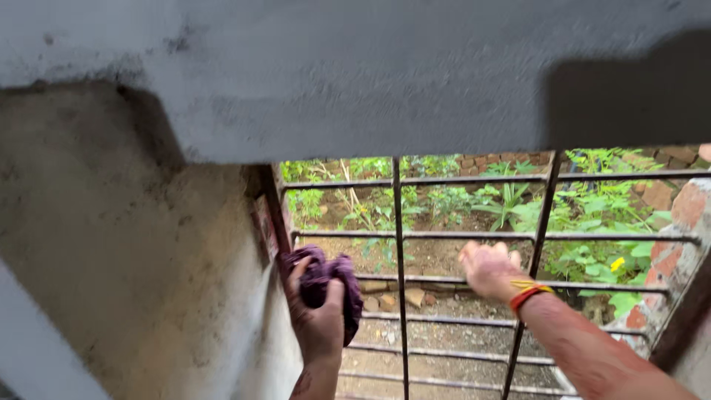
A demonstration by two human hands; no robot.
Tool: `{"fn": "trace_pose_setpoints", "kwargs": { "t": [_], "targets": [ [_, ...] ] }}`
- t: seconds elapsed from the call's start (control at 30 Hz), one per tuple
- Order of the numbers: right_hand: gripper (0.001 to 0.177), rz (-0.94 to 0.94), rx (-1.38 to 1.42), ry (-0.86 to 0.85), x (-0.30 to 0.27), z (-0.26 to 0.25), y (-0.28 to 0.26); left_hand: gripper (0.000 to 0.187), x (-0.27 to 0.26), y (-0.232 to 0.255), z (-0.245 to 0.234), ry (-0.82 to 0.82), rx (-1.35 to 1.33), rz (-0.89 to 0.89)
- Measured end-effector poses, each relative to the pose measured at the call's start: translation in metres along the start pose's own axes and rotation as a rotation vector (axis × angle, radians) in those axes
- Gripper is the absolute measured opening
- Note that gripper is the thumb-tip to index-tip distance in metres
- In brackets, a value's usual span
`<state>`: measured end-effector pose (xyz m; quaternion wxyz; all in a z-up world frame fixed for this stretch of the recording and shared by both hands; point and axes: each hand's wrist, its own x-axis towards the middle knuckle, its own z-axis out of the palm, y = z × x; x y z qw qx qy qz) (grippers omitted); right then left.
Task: The person wipes a metal window grille using a purple cloth. They repeatedly dip the cloth into a bucket of water to wet it, then scrub the horizontal and vertical bars of the grille. The person works methodically across the grille, cleaning each section.
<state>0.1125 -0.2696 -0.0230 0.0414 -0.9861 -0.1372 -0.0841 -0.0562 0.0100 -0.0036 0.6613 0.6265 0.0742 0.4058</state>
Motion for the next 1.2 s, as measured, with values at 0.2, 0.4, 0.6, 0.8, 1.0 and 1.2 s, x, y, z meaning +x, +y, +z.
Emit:
{"fn": "trace_pose_setpoints", "kwargs": {
  "t": [0.2, 0.4, 0.6, 0.8, 1.0, 1.2],
  "targets": [
    [0.038, -0.283, -0.118, -0.341, 0.095, 0.121, 0.076, 0.075, 0.009, -0.023, 0.066, -0.381, 0.830, 0.535],
    [0.044, 0.368, 0.557, -0.688, 0.085, 0.072, 0.049, 0.027, 0.031, 0.000, 0.071, -0.709, 1.359, 0.233],
    [0.042, 0.456, 0.512, -0.701, 0.043, 0.009, 0.015, 0.031, 0.079, 0.012, 0.014, -0.539, 1.519, 0.263],
    [0.046, 0.498, 0.564, -0.708, 0.036, 0.014, 0.014, 0.062, 0.024, 0.010, 0.072, -0.823, 1.201, 0.298],
    [0.050, 0.525, 0.586, -0.627, 0.023, 0.009, 0.007, 0.046, 0.031, 0.010, 0.044, -0.763, 1.273, 0.353],
    [0.042, 0.560, 0.589, -0.552, 0.008, -0.018, -0.009, 0.025, 0.055, 0.011, 0.028, -0.635, 1.468, 0.310]
  ]
}}
